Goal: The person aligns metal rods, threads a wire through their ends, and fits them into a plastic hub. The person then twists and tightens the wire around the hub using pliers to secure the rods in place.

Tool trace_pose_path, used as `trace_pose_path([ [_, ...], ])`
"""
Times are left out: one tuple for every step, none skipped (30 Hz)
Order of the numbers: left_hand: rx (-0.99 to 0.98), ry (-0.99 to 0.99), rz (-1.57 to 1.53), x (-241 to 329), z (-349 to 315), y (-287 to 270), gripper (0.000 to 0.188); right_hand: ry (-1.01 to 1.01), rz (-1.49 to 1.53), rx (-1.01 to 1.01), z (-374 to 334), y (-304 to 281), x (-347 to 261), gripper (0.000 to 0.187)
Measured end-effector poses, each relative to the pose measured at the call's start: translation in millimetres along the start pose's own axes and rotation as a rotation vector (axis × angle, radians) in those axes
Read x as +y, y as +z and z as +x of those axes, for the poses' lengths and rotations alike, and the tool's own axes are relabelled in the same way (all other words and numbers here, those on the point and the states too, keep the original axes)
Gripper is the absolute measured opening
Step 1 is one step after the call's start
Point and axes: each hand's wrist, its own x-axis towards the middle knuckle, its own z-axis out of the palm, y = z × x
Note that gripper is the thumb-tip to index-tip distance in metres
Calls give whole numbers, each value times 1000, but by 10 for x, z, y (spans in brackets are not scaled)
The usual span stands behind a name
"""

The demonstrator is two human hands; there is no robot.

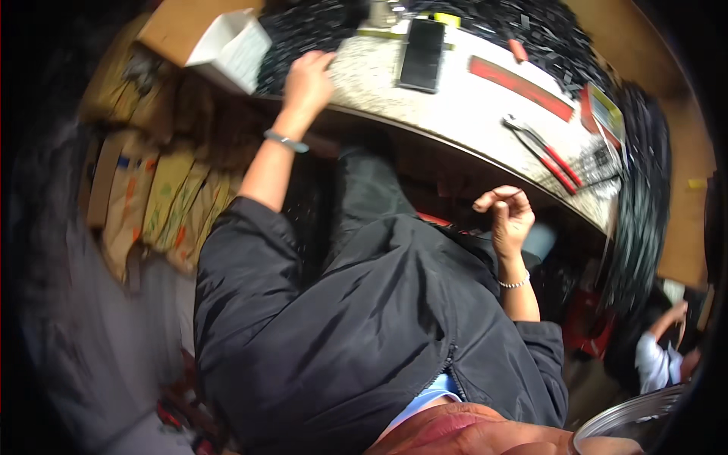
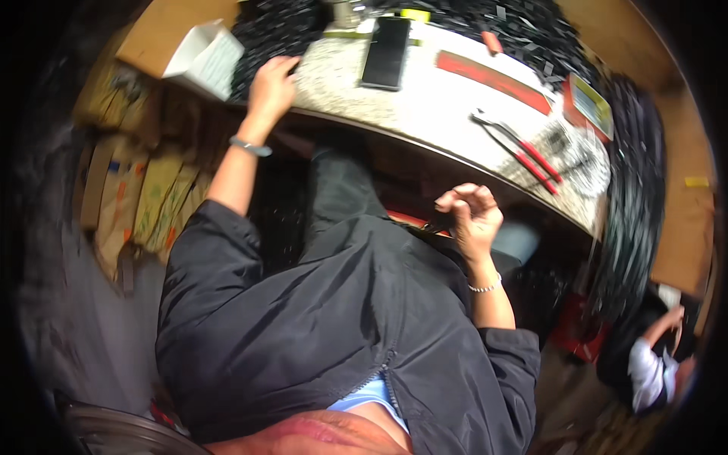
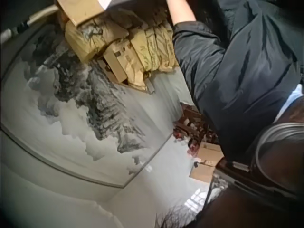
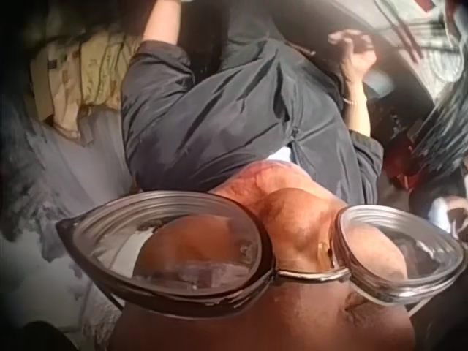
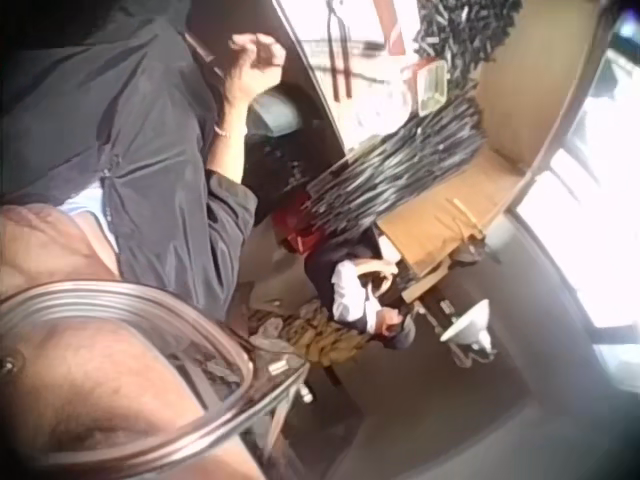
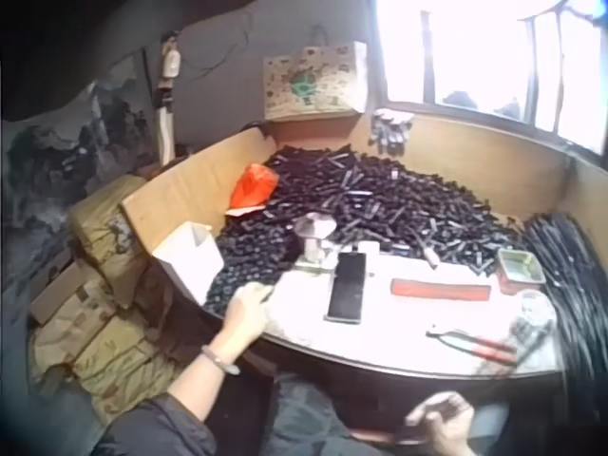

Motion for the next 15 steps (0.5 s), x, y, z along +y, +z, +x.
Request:
trace_pose_path([
  [-49,-27,-1,-99,-14,3,28,-38,69,-26,50,-3,20,21],
  [-102,-49,-6,-175,-31,14,25,-77,80,-27,128,35,-35,24],
  [-136,-66,-4,-184,-34,-18,23,-32,89,-4,180,64,-119,23],
  [-172,-80,0,-192,-25,-39,20,-61,92,9,238,90,-177,22],
  [-179,-74,-12,-255,-24,-57,21,-81,67,-16,315,107,-250,20],
  [-187,-75,-17,-292,-34,-79,21,-95,46,-47,370,117,-316,18],
  [-212,-118,-7,-236,-4,-85,24,-77,8,-57,400,91,-375,15],
  [-236,-169,12,-204,12,-107,26,-56,-21,-77,417,76,-407,13],
  [-272,-148,73,-217,32,-96,29,-19,16,-58,419,82,-435,11],
  [-297,-128,106,-221,59,-85,28,7,40,-57,424,52,-435,13],
  [-319,-134,136,-190,78,-107,26,3,39,-71,431,42,-430,14],
  [-340,-141,167,-164,99,-122,24,-1,40,-87,437,31,-428,14],
  [-339,-136,164,-158,112,-114,24,24,18,-105,436,13,-432,16],
  [-315,-130,179,-147,114,-142,24,23,21,-105,441,32,-445,16],
  [-291,-125,195,-128,122,-172,25,24,-1,-108,452,67,-473,20],
])
